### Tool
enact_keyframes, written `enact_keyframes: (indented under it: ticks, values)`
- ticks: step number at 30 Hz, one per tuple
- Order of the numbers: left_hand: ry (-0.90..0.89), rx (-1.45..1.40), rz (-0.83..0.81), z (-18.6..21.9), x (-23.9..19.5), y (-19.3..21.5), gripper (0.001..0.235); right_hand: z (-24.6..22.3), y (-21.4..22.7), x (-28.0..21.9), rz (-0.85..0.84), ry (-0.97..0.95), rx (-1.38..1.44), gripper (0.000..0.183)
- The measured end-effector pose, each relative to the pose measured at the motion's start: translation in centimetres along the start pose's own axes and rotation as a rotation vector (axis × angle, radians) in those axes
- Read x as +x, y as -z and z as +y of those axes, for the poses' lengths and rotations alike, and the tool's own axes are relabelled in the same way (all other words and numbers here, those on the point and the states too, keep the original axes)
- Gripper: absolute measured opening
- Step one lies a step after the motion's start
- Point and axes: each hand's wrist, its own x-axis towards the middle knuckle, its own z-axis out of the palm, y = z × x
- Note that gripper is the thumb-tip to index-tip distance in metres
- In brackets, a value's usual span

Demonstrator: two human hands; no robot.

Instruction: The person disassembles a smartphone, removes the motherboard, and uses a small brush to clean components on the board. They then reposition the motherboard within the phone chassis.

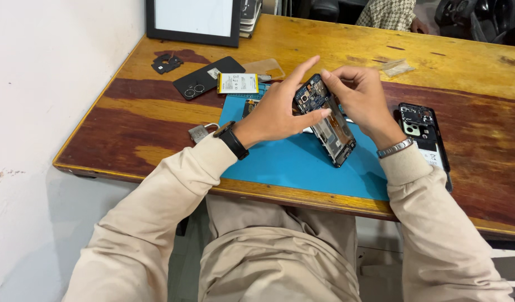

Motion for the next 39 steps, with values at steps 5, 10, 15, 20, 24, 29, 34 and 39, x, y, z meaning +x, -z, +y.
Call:
enact_keyframes:
  ticks: [5,10,15,20,24,29,34,39]
  values:
    - [-0.018,-0.048,0.037,-1.0,0.3,-0.3,0.088,0.1,0.2,0.1,-0.018,-0.155,0.046,0.027]
    - [-0.014,0.059,0.103,-2.8,0.8,-0.3,0.081,-1.1,0.3,-0.3,-0.152,-0.129,-0.076,0.027]
    - [0.11,-0.31,-0.1,-4.0,1.0,0.6,0.097,-2.3,0.5,-1.0,-0.223,0.238,-0.473,0.06]
    - [-0.148,-0.059,-0.016,-4.0,0.6,0.0,0.088,-2.0,-0.4,-1.2,-0.12,0.316,-0.137,0.056]
    - [-0.492,0.091,0.065,-2.4,0.5,-1.2,0.103,-1.9,-1.4,-1.5,-0.083,-0.002,0.479,0.046]
    - [-0.216,0.198,0.082,-0.5,0.7,0.5,0.1,-1.9,-2.4,-1.7,-0.026,0.031,0.621,0.042]
    - [-0.016,0.551,-0.044,0.4,0.7,2.0,0.093,-1.7,-2.7,-1.5,0.035,-0.318,0.766,0.048]
    - [0.295,0.142,-0.121,-1.2,1.5,1.9,0.074,-1.0,-2.3,-1.2,0.119,-0.374,0.749,0.05]
